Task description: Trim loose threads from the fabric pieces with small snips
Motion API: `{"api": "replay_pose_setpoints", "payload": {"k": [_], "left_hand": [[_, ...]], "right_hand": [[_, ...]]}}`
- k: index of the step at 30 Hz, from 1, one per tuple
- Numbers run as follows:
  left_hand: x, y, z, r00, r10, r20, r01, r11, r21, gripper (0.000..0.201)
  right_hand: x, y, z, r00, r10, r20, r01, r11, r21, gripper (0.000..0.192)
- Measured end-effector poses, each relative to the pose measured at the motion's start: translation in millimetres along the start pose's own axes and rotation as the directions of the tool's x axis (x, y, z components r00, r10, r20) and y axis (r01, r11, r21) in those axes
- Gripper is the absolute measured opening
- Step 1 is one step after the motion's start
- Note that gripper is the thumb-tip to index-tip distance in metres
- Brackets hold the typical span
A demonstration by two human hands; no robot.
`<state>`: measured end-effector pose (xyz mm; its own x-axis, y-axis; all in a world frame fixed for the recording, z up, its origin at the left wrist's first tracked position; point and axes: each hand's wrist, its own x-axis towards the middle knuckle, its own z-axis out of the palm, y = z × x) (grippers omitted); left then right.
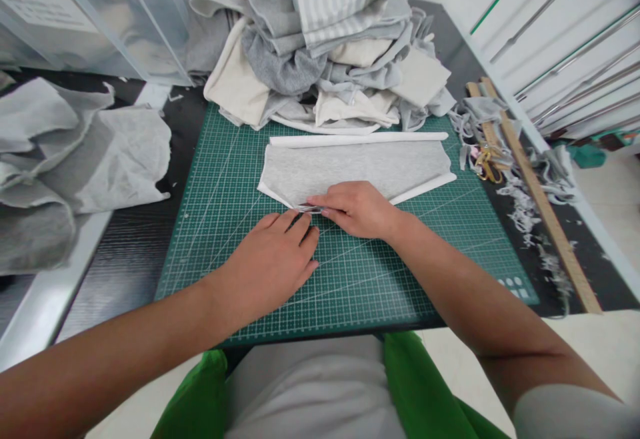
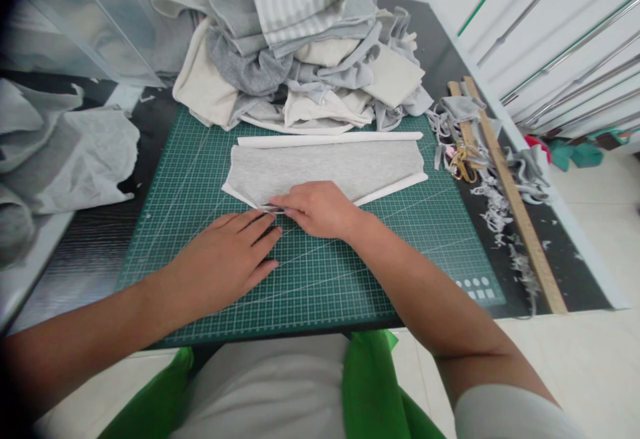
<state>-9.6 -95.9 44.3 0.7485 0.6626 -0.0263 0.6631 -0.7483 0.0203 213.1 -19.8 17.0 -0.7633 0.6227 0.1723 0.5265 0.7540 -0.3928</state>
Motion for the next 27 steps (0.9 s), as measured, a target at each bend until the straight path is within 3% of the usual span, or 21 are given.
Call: {"api": "replay_pose_setpoints", "payload": {"k": [27], "left_hand": [[-2.1, -0.3, -3.5, 0.999, -0.042, 0.035, 0.044, 0.998, -0.052, 0.046]], "right_hand": [[5.3, -4.6, -3.5, 0.999, 0.022, 0.042, -0.02, 0.999, -0.045, 0.037]]}}
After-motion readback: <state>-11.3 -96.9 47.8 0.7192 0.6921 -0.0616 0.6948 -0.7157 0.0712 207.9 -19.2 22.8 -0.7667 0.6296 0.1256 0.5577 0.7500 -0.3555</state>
